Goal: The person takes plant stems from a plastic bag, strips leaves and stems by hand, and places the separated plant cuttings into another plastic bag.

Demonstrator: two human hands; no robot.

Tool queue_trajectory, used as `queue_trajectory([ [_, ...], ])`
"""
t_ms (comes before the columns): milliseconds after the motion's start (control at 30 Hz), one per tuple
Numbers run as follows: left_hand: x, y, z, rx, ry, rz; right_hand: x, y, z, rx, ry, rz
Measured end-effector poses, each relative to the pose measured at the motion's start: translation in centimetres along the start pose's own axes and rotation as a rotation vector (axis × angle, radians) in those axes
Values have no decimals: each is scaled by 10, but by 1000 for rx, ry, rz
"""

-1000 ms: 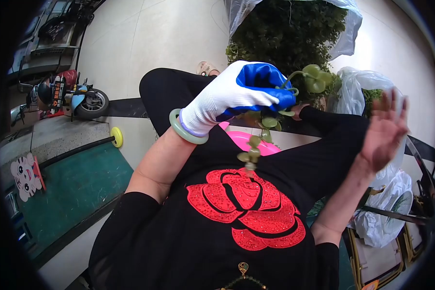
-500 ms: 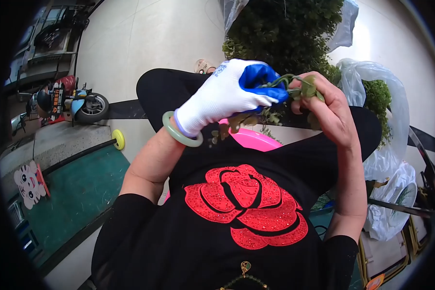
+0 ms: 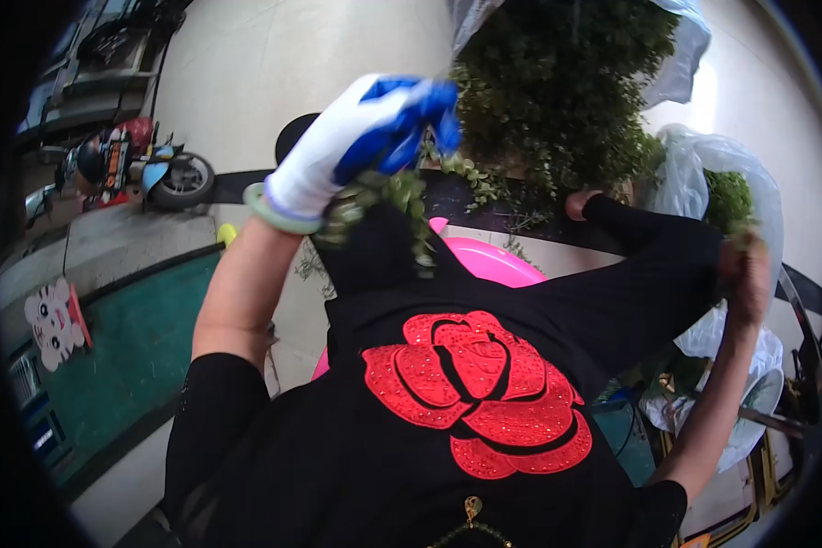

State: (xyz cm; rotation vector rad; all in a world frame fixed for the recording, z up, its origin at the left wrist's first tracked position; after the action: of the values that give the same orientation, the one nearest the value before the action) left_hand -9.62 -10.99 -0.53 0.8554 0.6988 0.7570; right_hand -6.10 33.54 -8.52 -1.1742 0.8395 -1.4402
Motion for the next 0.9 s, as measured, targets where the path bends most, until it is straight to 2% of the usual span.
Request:
queue_trajectory([
  [33, 0, -14, -7, 93, 105, 158, -3, 5, -3, 43, -144, -240],
  [67, 10, -13, -14, 155, 167, 319, 20, 6, -3, 15, -41, -188],
  [100, 27, -10, -20, 205, 53, 282, 61, 5, 1, -24, 66, -133],
  [133, 42, -4, -26, 222, 40, 357, 105, 3, -1, -99, 29, -105],
  [200, 60, -3, -29, 210, 32, 443, 137, 25, -4, 2, -174, -102],
  [233, 62, 0, -30, 200, 42, 445, 142, 31, -5, -4, -119, -122],
  [267, 63, 3, -31, 193, 52, 444, 154, 17, -7, -147, -97, -17],
  [300, 67, 3, -31, 194, 65, 466, 176, -2, -8, -285, -100, -86],
  [367, 74, 5, -32, 197, 88, 498, 204, -23, -10, -287, -182, 290],
  [433, 77, 9, -37, 280, 98, 507, 236, -23, -10, -549, -228, 603],
  [467, 77, 13, -37, 309, 107, 496, 244, -14, -11, -537, -235, 934],
  [500, 75, 17, -36, 336, 121, 487, 247, -2, -14, -586, -266, 929],
  [567, 75, 24, -33, 313, 77, 427, 238, 3, -16, -532, -371, 644],
  [633, 79, 23, -30, 289, -35, 447, 230, 6, -19, -371, -456, 293],
  [700, 83, 7, -32, 96, -73, 341, 225, 13, -19, -129, -459, 147],
  [767, 78, 2, -33, 34, -10, 35, 222, 23, -16, 112, -457, -2],
  [800, 70, 4, -30, 17, 112, -224, 218, 27, -18, 73, -494, -23],
  [833, 66, 8, -29, 49, 118, -364, 212, 25, -17, 102, -464, 34],
  [900, 58, 12, -28, 108, 131, -646, 209, 18, -18, -72, -623, 308],
])
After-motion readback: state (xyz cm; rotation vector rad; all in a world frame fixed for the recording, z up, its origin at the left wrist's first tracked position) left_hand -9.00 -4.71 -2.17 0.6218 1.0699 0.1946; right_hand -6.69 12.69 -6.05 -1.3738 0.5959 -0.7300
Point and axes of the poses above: each hand's wrist, its own z-axis away from the middle knuckle, its own x-axis out of the palm, y = z × x, the point moved 7 cm from there along -z, towards the middle knuckle, and after that the axes turned 9 degrees about -z, right-handed, at the moved point
